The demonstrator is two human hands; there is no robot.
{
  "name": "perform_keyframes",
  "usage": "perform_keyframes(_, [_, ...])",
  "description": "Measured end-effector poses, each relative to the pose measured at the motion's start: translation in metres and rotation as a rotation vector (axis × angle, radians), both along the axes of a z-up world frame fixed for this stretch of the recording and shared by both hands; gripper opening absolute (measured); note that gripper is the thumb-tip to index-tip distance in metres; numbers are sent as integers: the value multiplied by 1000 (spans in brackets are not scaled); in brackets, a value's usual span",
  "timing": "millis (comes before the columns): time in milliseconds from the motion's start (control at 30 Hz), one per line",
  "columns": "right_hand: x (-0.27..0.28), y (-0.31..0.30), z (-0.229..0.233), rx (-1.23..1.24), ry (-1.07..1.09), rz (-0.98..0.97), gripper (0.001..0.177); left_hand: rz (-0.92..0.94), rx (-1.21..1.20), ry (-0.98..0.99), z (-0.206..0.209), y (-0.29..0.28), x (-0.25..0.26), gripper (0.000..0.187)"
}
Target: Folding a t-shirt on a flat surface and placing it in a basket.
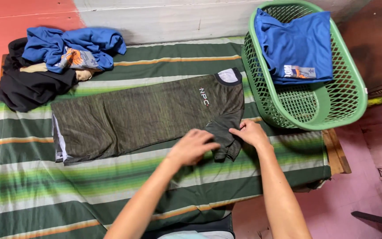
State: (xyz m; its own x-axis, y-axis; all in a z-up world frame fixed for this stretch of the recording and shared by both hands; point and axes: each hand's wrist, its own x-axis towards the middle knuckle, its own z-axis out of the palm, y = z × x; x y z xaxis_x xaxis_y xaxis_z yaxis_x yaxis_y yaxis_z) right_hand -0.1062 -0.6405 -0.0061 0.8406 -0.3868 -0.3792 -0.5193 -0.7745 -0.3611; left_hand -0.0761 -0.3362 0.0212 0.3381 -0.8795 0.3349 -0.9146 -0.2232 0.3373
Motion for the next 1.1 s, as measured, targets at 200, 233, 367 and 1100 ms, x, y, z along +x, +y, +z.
perform_keyframes(200, [-12, -16, -9, 98, 116, 71, 47, -2, 201, -41, -25, -40, -9, 28])
perform_keyframes(233, [-11, -20, -15, 99, 111, 72, 47, -1, 202, -45, -31, -40, -7, 28])
perform_keyframes(367, [-9, -43, -40, 503, -100, -58, 42, 116, 77, 148, -45, -40, -3, 23])
perform_keyframes(1100, [99, 167, -29, -27, -537, 778, 66, 1136, 169, 44, -62, 204, 80, 65])
